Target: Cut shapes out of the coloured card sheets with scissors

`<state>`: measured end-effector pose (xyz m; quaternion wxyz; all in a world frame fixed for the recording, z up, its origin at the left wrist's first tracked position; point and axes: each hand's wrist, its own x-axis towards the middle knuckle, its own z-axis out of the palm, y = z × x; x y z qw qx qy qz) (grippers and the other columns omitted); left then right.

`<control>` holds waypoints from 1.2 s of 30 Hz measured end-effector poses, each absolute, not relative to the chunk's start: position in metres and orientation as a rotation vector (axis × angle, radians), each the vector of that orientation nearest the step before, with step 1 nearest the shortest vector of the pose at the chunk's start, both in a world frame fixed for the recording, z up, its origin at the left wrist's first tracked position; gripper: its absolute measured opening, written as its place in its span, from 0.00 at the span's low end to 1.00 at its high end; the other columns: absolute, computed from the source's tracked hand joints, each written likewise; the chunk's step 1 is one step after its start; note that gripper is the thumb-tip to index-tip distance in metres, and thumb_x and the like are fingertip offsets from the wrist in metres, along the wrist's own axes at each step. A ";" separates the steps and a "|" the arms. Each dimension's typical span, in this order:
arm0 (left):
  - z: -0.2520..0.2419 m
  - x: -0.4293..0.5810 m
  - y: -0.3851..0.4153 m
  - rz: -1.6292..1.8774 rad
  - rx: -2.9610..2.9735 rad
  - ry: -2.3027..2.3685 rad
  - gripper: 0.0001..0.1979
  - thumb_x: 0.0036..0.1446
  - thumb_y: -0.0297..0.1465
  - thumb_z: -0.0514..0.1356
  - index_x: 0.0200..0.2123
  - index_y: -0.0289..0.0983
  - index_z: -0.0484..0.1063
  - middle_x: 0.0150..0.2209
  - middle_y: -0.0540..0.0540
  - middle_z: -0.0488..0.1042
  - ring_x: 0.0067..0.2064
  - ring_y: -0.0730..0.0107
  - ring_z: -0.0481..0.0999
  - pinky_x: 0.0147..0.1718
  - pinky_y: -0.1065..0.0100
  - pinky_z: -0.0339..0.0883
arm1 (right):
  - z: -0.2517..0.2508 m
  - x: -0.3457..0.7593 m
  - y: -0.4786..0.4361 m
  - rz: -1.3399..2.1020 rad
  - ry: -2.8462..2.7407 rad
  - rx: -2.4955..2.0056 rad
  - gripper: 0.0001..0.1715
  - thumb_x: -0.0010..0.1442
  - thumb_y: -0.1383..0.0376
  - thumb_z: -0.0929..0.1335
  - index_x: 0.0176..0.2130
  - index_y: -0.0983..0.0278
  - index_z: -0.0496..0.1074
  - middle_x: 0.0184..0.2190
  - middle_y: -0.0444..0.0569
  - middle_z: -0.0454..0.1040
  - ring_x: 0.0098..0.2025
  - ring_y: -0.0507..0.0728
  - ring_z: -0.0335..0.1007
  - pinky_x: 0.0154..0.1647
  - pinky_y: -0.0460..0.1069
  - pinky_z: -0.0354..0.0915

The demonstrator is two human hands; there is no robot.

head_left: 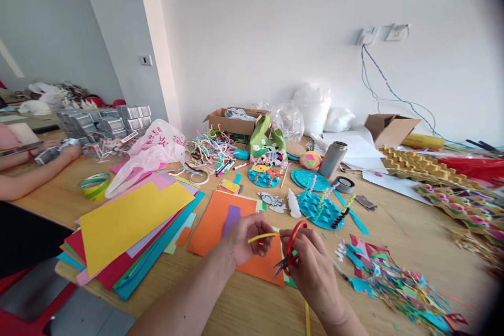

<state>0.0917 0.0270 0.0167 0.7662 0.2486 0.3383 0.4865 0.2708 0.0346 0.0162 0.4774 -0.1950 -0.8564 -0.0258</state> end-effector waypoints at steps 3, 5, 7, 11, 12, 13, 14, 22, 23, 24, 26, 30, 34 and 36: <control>0.014 0.090 0.027 0.934 0.560 0.719 0.14 0.47 0.37 0.62 0.23 0.29 0.75 0.18 0.45 0.71 0.18 0.72 0.68 0.14 0.71 0.48 | 0.020 0.272 0.033 -0.154 -2.146 -0.405 0.18 0.57 0.82 0.61 0.42 0.64 0.66 0.33 0.52 0.74 0.40 0.60 0.67 0.38 0.52 0.68; 0.014 0.090 0.026 0.909 0.591 0.700 0.11 0.43 0.33 0.64 0.22 0.29 0.75 0.18 0.45 0.71 0.17 0.73 0.67 0.13 0.70 0.47 | 0.018 0.271 0.033 -0.162 -2.156 -0.392 0.18 0.58 0.82 0.61 0.42 0.64 0.66 0.32 0.52 0.75 0.40 0.60 0.67 0.38 0.53 0.67; 0.015 0.092 0.025 0.941 0.614 0.681 0.07 0.40 0.29 0.67 0.22 0.29 0.75 0.17 0.46 0.71 0.16 0.73 0.66 0.14 0.70 0.48 | 0.015 0.270 0.034 -0.132 -2.150 -0.408 0.19 0.58 0.81 0.61 0.43 0.63 0.66 0.35 0.52 0.76 0.42 0.60 0.67 0.40 0.53 0.68; 0.017 0.094 0.025 1.167 0.603 0.644 0.07 0.41 0.29 0.70 0.23 0.33 0.77 0.22 0.47 0.75 0.23 0.72 0.72 0.22 0.69 0.61 | 0.007 0.266 0.037 0.167 -1.893 -0.638 0.13 0.61 0.73 0.66 0.45 0.61 0.66 0.48 0.56 0.74 0.50 0.62 0.68 0.47 0.57 0.67; 0.017 0.094 0.026 1.238 0.593 0.631 0.07 0.42 0.30 0.71 0.24 0.34 0.77 0.24 0.47 0.76 0.26 0.73 0.73 0.28 0.69 0.65 | 0.006 0.264 0.037 0.313 -1.786 -0.715 0.09 0.61 0.69 0.67 0.43 0.60 0.65 0.48 0.56 0.73 0.49 0.62 0.69 0.46 0.57 0.67; 0.018 0.094 0.026 1.304 0.584 0.613 0.07 0.43 0.31 0.72 0.24 0.35 0.78 0.26 0.48 0.76 0.30 0.72 0.74 0.34 0.68 0.67 | 0.007 0.263 0.038 0.490 -1.685 -0.783 0.07 0.61 0.66 0.68 0.40 0.60 0.65 0.47 0.55 0.74 0.47 0.62 0.70 0.45 0.56 0.67; 0.017 0.095 0.027 1.360 0.580 0.592 0.08 0.43 0.32 0.72 0.25 0.36 0.78 0.28 0.48 0.77 0.34 0.72 0.75 0.39 0.67 0.67 | 0.008 0.261 0.037 0.686 -1.600 -0.836 0.08 0.60 0.62 0.69 0.38 0.60 0.65 0.44 0.54 0.75 0.43 0.61 0.71 0.42 0.55 0.67; 0.017 0.102 0.022 1.401 0.658 0.446 0.08 0.44 0.35 0.72 0.26 0.38 0.80 0.46 0.42 0.76 0.51 0.58 0.71 0.44 0.63 0.65 | 0.015 0.248 0.027 1.744 -1.241 -0.789 0.18 0.54 0.54 0.74 0.30 0.63 0.68 0.23 0.43 0.67 0.25 0.50 0.57 0.24 0.44 0.54; 0.017 0.103 0.021 1.391 0.667 0.433 0.07 0.45 0.34 0.72 0.26 0.38 0.80 0.47 0.42 0.76 0.52 0.59 0.70 0.44 0.64 0.65 | 0.014 0.247 0.026 1.779 -1.214 -0.777 0.18 0.53 0.54 0.74 0.30 0.63 0.68 0.22 0.42 0.66 0.25 0.50 0.56 0.24 0.44 0.53; 0.016 0.103 0.021 1.378 0.673 0.423 0.06 0.46 0.34 0.72 0.26 0.38 0.80 0.47 0.43 0.76 0.52 0.59 0.70 0.43 0.65 0.65 | 0.013 0.246 0.025 1.802 -1.191 -0.768 0.18 0.52 0.55 0.75 0.30 0.63 0.68 0.22 0.42 0.66 0.25 0.50 0.56 0.24 0.44 0.52; 0.014 0.103 0.020 1.360 0.674 0.416 0.06 0.47 0.34 0.71 0.27 0.39 0.81 0.47 0.43 0.76 0.50 0.61 0.72 0.41 0.67 0.65 | 0.013 0.245 0.025 1.825 -1.161 -0.762 0.19 0.49 0.56 0.77 0.30 0.63 0.68 0.23 0.42 0.67 0.25 0.49 0.56 0.24 0.43 0.52; 0.009 0.103 0.022 1.344 0.684 0.435 0.07 0.50 0.35 0.69 0.32 0.38 0.82 0.48 0.40 0.76 0.47 0.60 0.74 0.43 0.65 0.65 | 0.014 0.247 0.025 1.671 -1.205 -0.823 0.21 0.46 0.56 0.78 0.30 0.63 0.67 0.24 0.41 0.66 0.25 0.49 0.57 0.26 0.44 0.55; 0.008 0.104 0.025 1.368 0.757 0.594 0.17 0.54 0.42 0.65 0.38 0.34 0.81 0.43 0.36 0.79 0.47 0.54 0.76 0.46 0.60 0.66 | 0.014 0.250 0.026 1.314 -1.330 -0.878 0.22 0.46 0.57 0.78 0.29 0.62 0.65 0.27 0.43 0.68 0.30 0.53 0.63 0.32 0.47 0.62; 0.008 0.105 0.025 1.422 0.805 0.721 0.19 0.54 0.44 0.64 0.35 0.33 0.81 0.39 0.36 0.79 0.45 0.55 0.77 0.46 0.59 0.66 | 0.011 0.249 0.025 1.181 -1.402 -0.912 0.20 0.49 0.56 0.76 0.30 0.62 0.65 0.27 0.43 0.68 0.30 0.53 0.63 0.31 0.47 0.62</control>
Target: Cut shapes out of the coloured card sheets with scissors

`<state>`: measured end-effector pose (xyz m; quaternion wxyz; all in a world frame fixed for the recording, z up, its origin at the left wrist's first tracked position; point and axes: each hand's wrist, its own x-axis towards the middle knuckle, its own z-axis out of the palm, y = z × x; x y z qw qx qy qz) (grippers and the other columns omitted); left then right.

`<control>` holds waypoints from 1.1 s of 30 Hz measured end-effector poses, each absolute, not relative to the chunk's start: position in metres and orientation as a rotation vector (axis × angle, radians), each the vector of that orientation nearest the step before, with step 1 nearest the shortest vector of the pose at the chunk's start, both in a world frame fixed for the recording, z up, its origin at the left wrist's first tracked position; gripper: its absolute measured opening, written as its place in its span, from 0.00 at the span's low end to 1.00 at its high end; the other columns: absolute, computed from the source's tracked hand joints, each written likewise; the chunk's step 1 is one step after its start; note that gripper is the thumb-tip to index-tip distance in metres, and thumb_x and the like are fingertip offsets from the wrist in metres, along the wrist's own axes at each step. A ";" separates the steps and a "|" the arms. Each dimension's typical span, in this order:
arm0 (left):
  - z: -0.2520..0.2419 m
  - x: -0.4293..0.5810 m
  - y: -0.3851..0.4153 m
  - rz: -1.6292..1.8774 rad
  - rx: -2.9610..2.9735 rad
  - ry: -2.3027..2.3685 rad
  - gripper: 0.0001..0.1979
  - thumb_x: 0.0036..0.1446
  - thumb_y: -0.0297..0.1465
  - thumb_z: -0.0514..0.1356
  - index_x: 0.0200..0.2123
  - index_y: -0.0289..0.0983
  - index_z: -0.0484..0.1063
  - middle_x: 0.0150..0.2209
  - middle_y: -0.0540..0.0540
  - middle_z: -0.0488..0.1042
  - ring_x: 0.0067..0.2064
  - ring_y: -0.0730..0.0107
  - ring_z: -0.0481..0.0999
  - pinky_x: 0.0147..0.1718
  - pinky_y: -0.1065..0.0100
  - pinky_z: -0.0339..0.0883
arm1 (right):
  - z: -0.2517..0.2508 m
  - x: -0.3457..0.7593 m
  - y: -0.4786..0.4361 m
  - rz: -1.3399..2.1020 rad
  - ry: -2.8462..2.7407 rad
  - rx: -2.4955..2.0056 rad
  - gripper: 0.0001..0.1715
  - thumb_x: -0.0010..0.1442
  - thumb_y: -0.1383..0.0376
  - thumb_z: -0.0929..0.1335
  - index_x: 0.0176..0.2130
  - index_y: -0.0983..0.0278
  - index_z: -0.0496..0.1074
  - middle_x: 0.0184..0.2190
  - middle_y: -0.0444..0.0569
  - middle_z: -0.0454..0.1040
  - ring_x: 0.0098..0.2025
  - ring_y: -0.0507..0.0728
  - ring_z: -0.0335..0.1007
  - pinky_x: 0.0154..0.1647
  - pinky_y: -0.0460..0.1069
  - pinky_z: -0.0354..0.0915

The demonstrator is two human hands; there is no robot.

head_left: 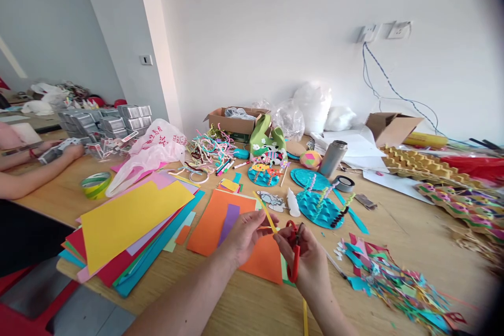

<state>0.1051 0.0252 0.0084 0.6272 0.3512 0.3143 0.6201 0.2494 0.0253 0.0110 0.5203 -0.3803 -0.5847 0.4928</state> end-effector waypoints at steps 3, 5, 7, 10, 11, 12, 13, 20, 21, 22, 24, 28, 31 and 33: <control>0.010 0.104 0.026 1.485 0.841 0.835 0.16 0.51 0.42 0.67 0.30 0.33 0.81 0.34 0.40 0.80 0.41 0.60 0.77 0.45 0.61 0.67 | 0.005 0.248 0.025 1.038 -1.513 -0.973 0.18 0.55 0.54 0.72 0.29 0.61 0.64 0.26 0.43 0.67 0.27 0.52 0.60 0.29 0.47 0.60; 0.010 0.103 0.027 1.508 0.840 0.883 0.13 0.48 0.40 0.69 0.28 0.34 0.80 0.31 0.43 0.80 0.38 0.64 0.76 0.43 0.64 0.68 | 0.001 0.248 0.025 0.988 -1.569 -1.005 0.18 0.58 0.53 0.71 0.29 0.61 0.63 0.25 0.43 0.67 0.26 0.52 0.59 0.29 0.47 0.60; 0.011 0.101 0.029 1.525 0.834 0.935 0.12 0.46 0.39 0.70 0.26 0.35 0.80 0.29 0.45 0.79 0.34 0.66 0.76 0.39 0.66 0.68 | -0.002 0.249 0.026 0.975 -1.607 -1.024 0.18 0.57 0.52 0.71 0.30 0.61 0.64 0.27 0.44 0.68 0.27 0.53 0.61 0.29 0.47 0.61; 0.012 0.098 0.030 1.550 0.808 1.005 0.13 0.45 0.40 0.70 0.26 0.34 0.79 0.25 0.46 0.78 0.28 0.69 0.76 0.32 0.68 0.69 | -0.002 0.251 0.028 1.014 -1.622 -1.034 0.19 0.56 0.50 0.71 0.35 0.62 0.68 0.33 0.49 0.73 0.31 0.55 0.66 0.31 0.48 0.64; 0.013 0.097 0.031 1.562 0.794 1.024 0.14 0.45 0.41 0.70 0.27 0.34 0.79 0.24 0.47 0.77 0.26 0.69 0.76 0.30 0.68 0.69 | 0.000 0.252 0.029 1.037 -1.619 -1.035 0.20 0.56 0.49 0.71 0.37 0.62 0.68 0.35 0.51 0.74 0.33 0.56 0.68 0.32 0.49 0.65; 0.014 0.096 0.031 1.576 0.779 1.041 0.15 0.44 0.41 0.70 0.27 0.34 0.79 0.22 0.48 0.76 0.24 0.69 0.76 0.28 0.68 0.69 | 0.002 0.252 0.029 1.057 -1.620 -1.037 0.21 0.57 0.49 0.70 0.39 0.63 0.69 0.38 0.53 0.74 0.35 0.58 0.69 0.33 0.49 0.66; 0.016 0.094 0.031 1.592 0.764 1.055 0.16 0.44 0.42 0.70 0.27 0.34 0.78 0.20 0.49 0.75 0.22 0.69 0.75 0.26 0.68 0.70 | 0.004 0.253 0.030 1.065 -1.629 -1.043 0.22 0.57 0.48 0.69 0.40 0.63 0.69 0.39 0.54 0.75 0.36 0.58 0.70 0.35 0.50 0.66; 0.024 0.087 0.033 1.657 0.698 1.114 0.16 0.43 0.42 0.69 0.25 0.34 0.75 0.21 0.48 0.77 0.21 0.68 0.77 0.23 0.68 0.72 | 0.015 0.256 0.032 1.097 -1.855 -1.157 0.26 0.57 0.43 0.65 0.28 0.62 0.67 0.25 0.49 0.72 0.31 0.59 0.71 0.30 0.49 0.63; 0.024 0.086 0.033 1.657 0.691 1.121 0.16 0.44 0.42 0.69 0.25 0.34 0.75 0.21 0.47 0.77 0.21 0.67 0.77 0.22 0.68 0.72 | 0.014 0.256 0.032 1.147 -1.860 -1.185 0.27 0.56 0.42 0.66 0.27 0.62 0.66 0.23 0.47 0.71 0.28 0.58 0.71 0.28 0.48 0.63; 0.023 0.086 0.033 1.658 0.683 1.127 0.16 0.44 0.42 0.68 0.25 0.34 0.74 0.21 0.47 0.77 0.21 0.67 0.77 0.21 0.69 0.72 | 0.012 0.256 0.031 1.204 -1.860 -1.214 0.27 0.55 0.41 0.67 0.26 0.62 0.65 0.20 0.46 0.70 0.25 0.57 0.70 0.25 0.48 0.62; 0.022 0.086 0.034 1.659 0.672 1.135 0.16 0.44 0.42 0.68 0.26 0.34 0.74 0.20 0.47 0.77 0.20 0.66 0.77 0.18 0.69 0.71 | 0.007 0.257 0.031 1.323 -1.860 -1.268 0.29 0.53 0.40 0.68 0.24 0.62 0.63 0.17 0.44 0.69 0.19 0.55 0.68 0.20 0.46 0.58; 0.020 0.086 0.035 1.657 0.670 1.142 0.17 0.44 0.43 0.68 0.26 0.34 0.74 0.20 0.48 0.76 0.19 0.66 0.77 0.15 0.69 0.70 | 0.003 0.257 0.029 1.430 -1.895 -1.305 0.31 0.54 0.39 0.66 0.22 0.62 0.62 0.14 0.44 0.69 0.15 0.54 0.68 0.17 0.45 0.56; 0.020 0.087 0.035 1.650 0.677 1.155 0.17 0.44 0.43 0.68 0.26 0.35 0.73 0.21 0.47 0.76 0.19 0.65 0.77 0.15 0.69 0.70 | 0.004 0.256 0.028 1.471 -1.923 -1.314 0.31 0.55 0.39 0.65 0.22 0.62 0.62 0.13 0.44 0.70 0.14 0.53 0.67 0.16 0.44 0.53; 0.021 0.087 0.035 1.636 0.686 1.167 0.18 0.44 0.44 0.68 0.27 0.35 0.73 0.21 0.47 0.77 0.19 0.64 0.78 0.15 0.70 0.70 | 0.004 0.255 0.027 1.483 -1.953 -1.305 0.31 0.55 0.39 0.65 0.21 0.62 0.61 0.12 0.44 0.70 0.13 0.52 0.66 0.16 0.44 0.52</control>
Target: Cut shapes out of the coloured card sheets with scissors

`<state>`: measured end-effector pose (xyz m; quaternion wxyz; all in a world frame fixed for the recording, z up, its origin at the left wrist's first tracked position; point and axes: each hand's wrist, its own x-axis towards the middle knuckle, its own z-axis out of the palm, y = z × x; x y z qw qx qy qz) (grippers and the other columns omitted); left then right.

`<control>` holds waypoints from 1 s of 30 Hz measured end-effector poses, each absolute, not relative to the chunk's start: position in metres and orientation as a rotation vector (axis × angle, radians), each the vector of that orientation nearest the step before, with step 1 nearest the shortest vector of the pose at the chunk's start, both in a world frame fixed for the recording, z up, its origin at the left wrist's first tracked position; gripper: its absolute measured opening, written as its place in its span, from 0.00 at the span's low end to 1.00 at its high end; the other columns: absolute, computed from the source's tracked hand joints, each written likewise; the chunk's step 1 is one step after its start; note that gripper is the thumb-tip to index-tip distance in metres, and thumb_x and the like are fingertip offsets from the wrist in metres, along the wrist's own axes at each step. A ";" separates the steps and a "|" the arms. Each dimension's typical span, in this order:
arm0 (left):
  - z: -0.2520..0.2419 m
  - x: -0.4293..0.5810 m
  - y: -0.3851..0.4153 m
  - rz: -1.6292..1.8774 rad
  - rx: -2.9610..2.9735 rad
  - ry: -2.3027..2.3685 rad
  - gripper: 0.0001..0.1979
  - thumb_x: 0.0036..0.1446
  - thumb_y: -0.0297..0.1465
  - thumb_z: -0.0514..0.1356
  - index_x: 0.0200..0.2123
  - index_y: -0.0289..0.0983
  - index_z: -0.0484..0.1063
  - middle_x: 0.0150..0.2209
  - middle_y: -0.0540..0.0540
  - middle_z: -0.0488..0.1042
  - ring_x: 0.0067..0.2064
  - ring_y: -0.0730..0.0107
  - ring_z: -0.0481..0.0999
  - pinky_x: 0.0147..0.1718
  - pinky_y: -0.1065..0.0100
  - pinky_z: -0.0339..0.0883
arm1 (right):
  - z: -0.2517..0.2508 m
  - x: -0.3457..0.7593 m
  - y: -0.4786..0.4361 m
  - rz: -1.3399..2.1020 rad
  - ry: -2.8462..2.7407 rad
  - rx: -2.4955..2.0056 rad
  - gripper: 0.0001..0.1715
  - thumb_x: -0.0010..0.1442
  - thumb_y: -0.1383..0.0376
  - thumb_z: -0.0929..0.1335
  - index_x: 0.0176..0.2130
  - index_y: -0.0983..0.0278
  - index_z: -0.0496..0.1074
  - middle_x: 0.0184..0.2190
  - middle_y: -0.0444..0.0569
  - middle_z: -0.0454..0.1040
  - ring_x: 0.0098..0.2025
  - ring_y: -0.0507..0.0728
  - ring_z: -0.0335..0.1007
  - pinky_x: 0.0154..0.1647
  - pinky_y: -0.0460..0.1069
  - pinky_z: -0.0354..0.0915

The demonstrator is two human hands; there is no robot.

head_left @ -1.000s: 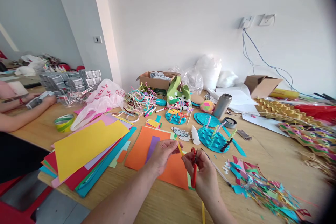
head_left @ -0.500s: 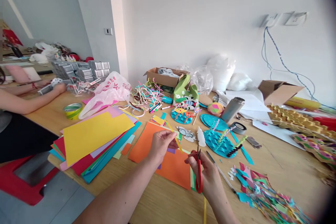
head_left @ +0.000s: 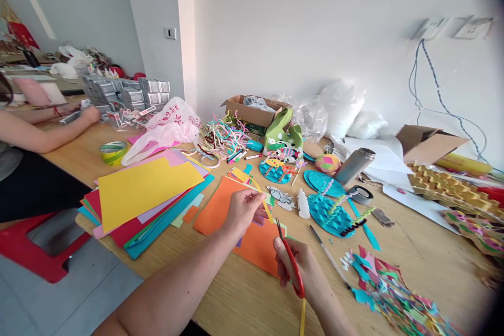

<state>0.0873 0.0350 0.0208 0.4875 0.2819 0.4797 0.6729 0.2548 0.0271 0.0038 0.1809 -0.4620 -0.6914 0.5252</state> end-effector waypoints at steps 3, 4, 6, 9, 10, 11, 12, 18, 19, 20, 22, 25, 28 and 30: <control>0.022 0.088 0.034 1.608 0.705 1.181 0.18 0.44 0.45 0.68 0.27 0.35 0.72 0.22 0.45 0.78 0.20 0.63 0.78 0.14 0.70 0.69 | 0.003 0.253 0.027 1.505 -1.987 -1.293 0.31 0.56 0.40 0.65 0.22 0.62 0.62 0.12 0.44 0.70 0.13 0.52 0.66 0.15 0.44 0.52; 0.023 0.088 0.034 1.600 0.712 1.183 0.19 0.44 0.45 0.68 0.27 0.35 0.72 0.23 0.45 0.78 0.20 0.63 0.79 0.14 0.70 0.69 | 0.003 0.253 0.026 1.515 -1.994 -1.293 0.31 0.56 0.40 0.65 0.22 0.62 0.62 0.12 0.43 0.70 0.13 0.52 0.67 0.15 0.44 0.52; 0.024 0.088 0.033 1.587 0.722 1.187 0.19 0.44 0.46 0.67 0.27 0.35 0.72 0.23 0.45 0.78 0.21 0.63 0.79 0.14 0.71 0.69 | 0.003 0.252 0.026 1.535 -1.994 -1.300 0.31 0.57 0.40 0.64 0.22 0.62 0.62 0.13 0.43 0.69 0.14 0.52 0.67 0.15 0.44 0.51; 0.024 0.089 0.033 1.572 0.728 1.194 0.20 0.44 0.47 0.67 0.27 0.35 0.72 0.23 0.45 0.78 0.20 0.62 0.79 0.14 0.71 0.69 | 0.004 0.252 0.024 1.564 -1.980 -1.302 0.30 0.57 0.40 0.64 0.22 0.62 0.62 0.13 0.43 0.69 0.13 0.52 0.67 0.15 0.44 0.51; 0.024 0.089 0.033 1.566 0.730 1.196 0.20 0.44 0.47 0.67 0.27 0.35 0.72 0.22 0.45 0.78 0.20 0.62 0.79 0.14 0.71 0.69 | 0.004 0.252 0.024 1.573 -1.972 -1.299 0.30 0.57 0.40 0.64 0.22 0.62 0.62 0.13 0.42 0.68 0.14 0.52 0.67 0.15 0.44 0.51; 0.024 0.090 0.033 1.561 0.731 1.199 0.20 0.44 0.47 0.67 0.27 0.35 0.72 0.22 0.45 0.77 0.20 0.62 0.79 0.14 0.71 0.69 | 0.004 0.252 0.024 1.582 -1.965 -1.299 0.31 0.57 0.40 0.64 0.22 0.62 0.62 0.13 0.42 0.68 0.13 0.52 0.67 0.15 0.44 0.51; 0.024 0.090 0.033 1.556 0.732 1.202 0.20 0.44 0.47 0.66 0.27 0.35 0.71 0.22 0.45 0.77 0.20 0.63 0.79 0.14 0.71 0.68 | 0.004 0.252 0.024 1.591 -1.958 -1.300 0.31 0.57 0.40 0.64 0.22 0.62 0.62 0.13 0.42 0.68 0.13 0.52 0.66 0.14 0.44 0.51; 0.022 0.089 0.032 1.515 0.738 1.206 0.21 0.43 0.48 0.67 0.27 0.35 0.71 0.21 0.45 0.77 0.20 0.63 0.78 0.13 0.71 0.68 | 0.004 0.253 0.024 1.650 -1.937 -1.302 0.30 0.56 0.40 0.65 0.22 0.62 0.62 0.12 0.42 0.68 0.14 0.52 0.67 0.15 0.44 0.52; 0.022 0.089 0.033 1.508 0.738 1.207 0.21 0.43 0.48 0.67 0.28 0.35 0.71 0.21 0.45 0.77 0.20 0.62 0.78 0.13 0.71 0.67 | 0.003 0.253 0.025 1.656 -1.931 -1.302 0.30 0.56 0.40 0.65 0.22 0.62 0.63 0.13 0.42 0.69 0.13 0.52 0.66 0.15 0.44 0.51; 0.022 0.089 0.033 1.504 0.738 1.210 0.21 0.43 0.48 0.67 0.28 0.35 0.71 0.21 0.45 0.77 0.20 0.62 0.79 0.13 0.71 0.67 | 0.003 0.253 0.025 1.661 -1.926 -1.303 0.31 0.56 0.40 0.65 0.22 0.62 0.63 0.13 0.42 0.69 0.13 0.52 0.66 0.15 0.44 0.51; 0.022 0.090 0.032 1.497 0.740 1.215 0.21 0.44 0.48 0.66 0.28 0.35 0.70 0.22 0.44 0.78 0.21 0.61 0.79 0.13 0.71 0.67 | 0.002 0.253 0.025 1.660 -1.927 -1.296 0.31 0.56 0.40 0.65 0.22 0.62 0.63 0.13 0.42 0.68 0.13 0.51 0.66 0.15 0.43 0.51; 0.023 0.090 0.032 1.493 0.748 1.221 0.21 0.44 0.48 0.66 0.28 0.35 0.70 0.22 0.44 0.78 0.22 0.59 0.80 0.13 0.71 0.67 | 0.000 0.252 0.025 1.660 -1.940 -1.276 0.31 0.57 0.40 0.64 0.22 0.63 0.63 0.13 0.43 0.69 0.14 0.52 0.66 0.15 0.43 0.51; 0.023 0.090 0.031 1.487 0.758 1.221 0.21 0.44 0.48 0.66 0.29 0.36 0.70 0.21 0.44 0.78 0.22 0.60 0.80 0.14 0.71 0.68 | 0.002 0.251 0.025 1.659 -1.953 -1.259 0.32 0.57 0.39 0.64 0.21 0.63 0.64 0.13 0.43 0.69 0.14 0.51 0.66 0.16 0.44 0.52; 0.023 0.089 0.031 1.482 0.767 1.218 0.20 0.45 0.47 0.65 0.29 0.36 0.69 0.21 0.44 0.78 0.22 0.60 0.80 0.14 0.72 0.68 | 0.004 0.250 0.024 1.657 -1.958 -1.242 0.33 0.58 0.39 0.63 0.21 0.64 0.64 0.14 0.44 0.69 0.15 0.51 0.66 0.17 0.44 0.53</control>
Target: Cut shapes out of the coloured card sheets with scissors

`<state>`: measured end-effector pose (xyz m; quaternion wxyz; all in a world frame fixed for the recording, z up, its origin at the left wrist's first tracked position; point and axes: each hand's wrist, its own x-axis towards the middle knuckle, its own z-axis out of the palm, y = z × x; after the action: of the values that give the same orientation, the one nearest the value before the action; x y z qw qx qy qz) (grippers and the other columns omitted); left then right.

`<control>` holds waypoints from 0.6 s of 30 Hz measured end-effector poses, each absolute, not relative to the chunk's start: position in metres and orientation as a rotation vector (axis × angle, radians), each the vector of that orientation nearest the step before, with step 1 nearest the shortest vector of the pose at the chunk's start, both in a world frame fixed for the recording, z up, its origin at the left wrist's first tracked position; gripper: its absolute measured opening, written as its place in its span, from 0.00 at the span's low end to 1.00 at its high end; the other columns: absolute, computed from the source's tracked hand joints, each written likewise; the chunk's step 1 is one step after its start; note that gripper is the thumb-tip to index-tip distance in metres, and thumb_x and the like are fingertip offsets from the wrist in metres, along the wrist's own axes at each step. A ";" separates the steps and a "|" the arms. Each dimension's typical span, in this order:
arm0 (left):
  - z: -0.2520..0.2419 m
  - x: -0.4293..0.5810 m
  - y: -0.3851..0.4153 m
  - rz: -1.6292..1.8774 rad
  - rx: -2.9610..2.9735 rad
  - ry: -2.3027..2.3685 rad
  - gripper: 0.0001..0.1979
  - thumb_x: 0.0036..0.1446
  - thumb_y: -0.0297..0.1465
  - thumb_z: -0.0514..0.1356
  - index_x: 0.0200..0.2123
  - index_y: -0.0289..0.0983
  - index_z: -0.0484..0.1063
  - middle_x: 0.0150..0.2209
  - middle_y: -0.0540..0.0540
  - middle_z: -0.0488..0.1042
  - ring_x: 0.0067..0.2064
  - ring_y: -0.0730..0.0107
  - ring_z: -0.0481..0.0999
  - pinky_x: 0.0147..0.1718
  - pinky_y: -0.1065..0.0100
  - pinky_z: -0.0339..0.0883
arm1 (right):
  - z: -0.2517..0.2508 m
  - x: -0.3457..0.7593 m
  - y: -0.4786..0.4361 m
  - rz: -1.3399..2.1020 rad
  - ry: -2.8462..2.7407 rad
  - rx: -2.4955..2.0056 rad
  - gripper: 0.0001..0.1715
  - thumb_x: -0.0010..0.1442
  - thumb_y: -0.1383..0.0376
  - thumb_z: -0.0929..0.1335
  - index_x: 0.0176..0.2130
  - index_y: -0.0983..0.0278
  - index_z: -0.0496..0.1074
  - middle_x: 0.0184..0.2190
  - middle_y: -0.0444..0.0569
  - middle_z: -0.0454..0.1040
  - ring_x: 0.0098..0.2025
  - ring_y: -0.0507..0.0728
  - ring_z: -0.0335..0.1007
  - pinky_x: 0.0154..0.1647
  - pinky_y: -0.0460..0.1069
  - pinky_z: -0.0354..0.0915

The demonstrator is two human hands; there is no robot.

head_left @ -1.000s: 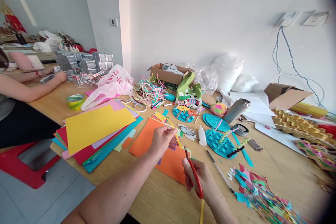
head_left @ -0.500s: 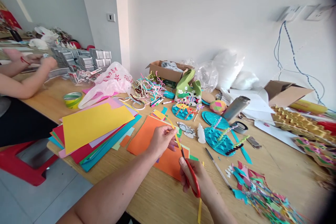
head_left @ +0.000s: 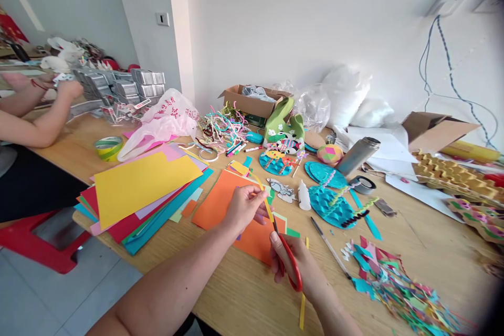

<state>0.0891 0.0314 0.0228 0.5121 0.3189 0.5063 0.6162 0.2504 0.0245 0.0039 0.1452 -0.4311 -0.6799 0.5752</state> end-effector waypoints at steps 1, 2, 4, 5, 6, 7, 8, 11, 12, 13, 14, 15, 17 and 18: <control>0.022 0.089 0.031 1.480 0.773 1.217 0.20 0.46 0.47 0.65 0.28 0.36 0.69 0.21 0.44 0.78 0.22 0.60 0.80 0.13 0.72 0.68 | 0.005 0.250 0.024 1.657 -1.961 -1.232 0.34 0.58 0.38 0.62 0.21 0.64 0.64 0.14 0.44 0.69 0.15 0.51 0.66 0.18 0.44 0.54; 0.022 0.089 0.032 1.479 0.778 1.218 0.19 0.46 0.47 0.65 0.28 0.36 0.69 0.21 0.44 0.78 0.22 0.60 0.80 0.13 0.72 0.68 | 0.007 0.250 0.023 1.658 -1.962 -1.222 0.35 0.58 0.38 0.61 0.21 0.64 0.64 0.14 0.44 0.69 0.15 0.51 0.66 0.18 0.44 0.54; 0.021 0.089 0.032 1.479 0.791 1.223 0.19 0.47 0.47 0.64 0.29 0.36 0.69 0.21 0.44 0.78 0.22 0.60 0.80 0.13 0.72 0.68 | 0.010 0.249 0.022 1.658 -1.963 -1.209 0.36 0.58 0.36 0.60 0.21 0.63 0.64 0.15 0.44 0.69 0.15 0.51 0.66 0.18 0.45 0.55; 0.021 0.089 0.032 1.479 0.799 1.228 0.19 0.47 0.47 0.64 0.29 0.36 0.69 0.21 0.44 0.78 0.22 0.60 0.80 0.13 0.72 0.68 | 0.012 0.249 0.021 1.659 -1.964 -1.203 0.36 0.57 0.36 0.60 0.21 0.63 0.63 0.15 0.45 0.69 0.16 0.51 0.66 0.19 0.45 0.55; 0.021 0.089 0.032 1.479 0.808 1.233 0.19 0.47 0.47 0.64 0.29 0.36 0.69 0.21 0.45 0.78 0.22 0.60 0.80 0.13 0.72 0.68 | 0.013 0.248 0.021 1.661 -1.967 -1.201 0.37 0.57 0.35 0.59 0.21 0.63 0.63 0.16 0.45 0.69 0.16 0.51 0.66 0.19 0.45 0.55; 0.020 0.089 0.032 1.480 0.818 1.239 0.19 0.48 0.47 0.64 0.29 0.36 0.69 0.21 0.45 0.78 0.22 0.60 0.80 0.13 0.72 0.68 | 0.014 0.248 0.021 1.662 -1.973 -1.200 0.37 0.56 0.34 0.59 0.22 0.63 0.63 0.16 0.45 0.70 0.16 0.51 0.66 0.19 0.45 0.55; 0.020 0.089 0.032 1.481 0.827 1.245 0.18 0.48 0.46 0.64 0.29 0.36 0.70 0.21 0.45 0.78 0.22 0.61 0.80 0.13 0.72 0.69 | 0.014 0.248 0.021 1.663 -1.982 -1.199 0.38 0.56 0.33 0.58 0.22 0.63 0.63 0.16 0.46 0.70 0.16 0.51 0.66 0.19 0.45 0.55; 0.019 0.089 0.032 1.484 0.853 1.261 0.17 0.50 0.45 0.64 0.30 0.36 0.70 0.21 0.46 0.78 0.21 0.62 0.79 0.13 0.73 0.69 | 0.015 0.248 0.022 1.668 -1.990 -1.213 0.40 0.55 0.32 0.57 0.22 0.63 0.64 0.16 0.46 0.70 0.17 0.52 0.67 0.19 0.46 0.55; 0.018 0.089 0.032 1.483 0.859 1.264 0.17 0.50 0.44 0.64 0.30 0.36 0.70 0.21 0.46 0.77 0.21 0.63 0.79 0.13 0.73 0.69 | 0.015 0.248 0.022 1.673 -1.986 -1.218 0.40 0.55 0.32 0.57 0.22 0.64 0.64 0.16 0.46 0.70 0.17 0.52 0.67 0.20 0.46 0.55; 0.018 0.089 0.032 1.482 0.863 1.267 0.17 0.50 0.44 0.64 0.30 0.36 0.69 0.21 0.46 0.77 0.20 0.63 0.79 0.13 0.73 0.69 | 0.015 0.248 0.022 1.678 -1.983 -1.219 0.40 0.54 0.31 0.57 0.23 0.64 0.64 0.16 0.46 0.70 0.17 0.52 0.67 0.20 0.46 0.55; 0.018 0.089 0.032 1.480 0.867 1.268 0.17 0.50 0.44 0.64 0.30 0.36 0.69 0.21 0.47 0.77 0.20 0.64 0.79 0.13 0.73 0.69 | 0.015 0.248 0.022 1.683 -1.980 -1.219 0.40 0.54 0.31 0.57 0.23 0.64 0.64 0.16 0.46 0.70 0.17 0.52 0.67 0.20 0.46 0.55; 0.017 0.089 0.032 1.479 0.869 1.269 0.17 0.50 0.44 0.64 0.30 0.36 0.69 0.21 0.47 0.77 0.20 0.64 0.79 0.13 0.73 0.69 | 0.015 0.248 0.022 1.683 -1.980 -1.219 0.40 0.55 0.31 0.57 0.23 0.64 0.64 0.16 0.46 0.70 0.17 0.52 0.67 0.20 0.46 0.56; 0.017 0.089 0.033 1.475 0.874 1.267 0.16 0.50 0.44 0.64 0.30 0.36 0.68 0.21 0.47 0.77 0.20 0.64 0.79 0.14 0.72 0.70 | 0.014 0.249 0.023 1.676 -1.986 -1.222 0.40 0.55 0.32 0.57 0.23 0.64 0.64 0.16 0.46 0.70 0.17 0.52 0.68 0.20 0.45 0.56; 0.017 0.089 0.032 1.473 0.877 1.265 0.16 0.50 0.44 0.64 0.30 0.36 0.68 0.21 0.47 0.77 0.21 0.63 0.79 0.14 0.72 0.70 | 0.014 0.249 0.023 1.673 -1.986 -1.232 0.40 0.55 0.32 0.57 0.23 0.64 0.64 0.16 0.46 0.70 0.17 0.52 0.68 0.20 0.45 0.57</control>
<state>0.0894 0.0325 0.0168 0.4842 0.3603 0.5197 0.6048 0.2489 0.0227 0.0139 0.1333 -0.4248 -0.6849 0.5768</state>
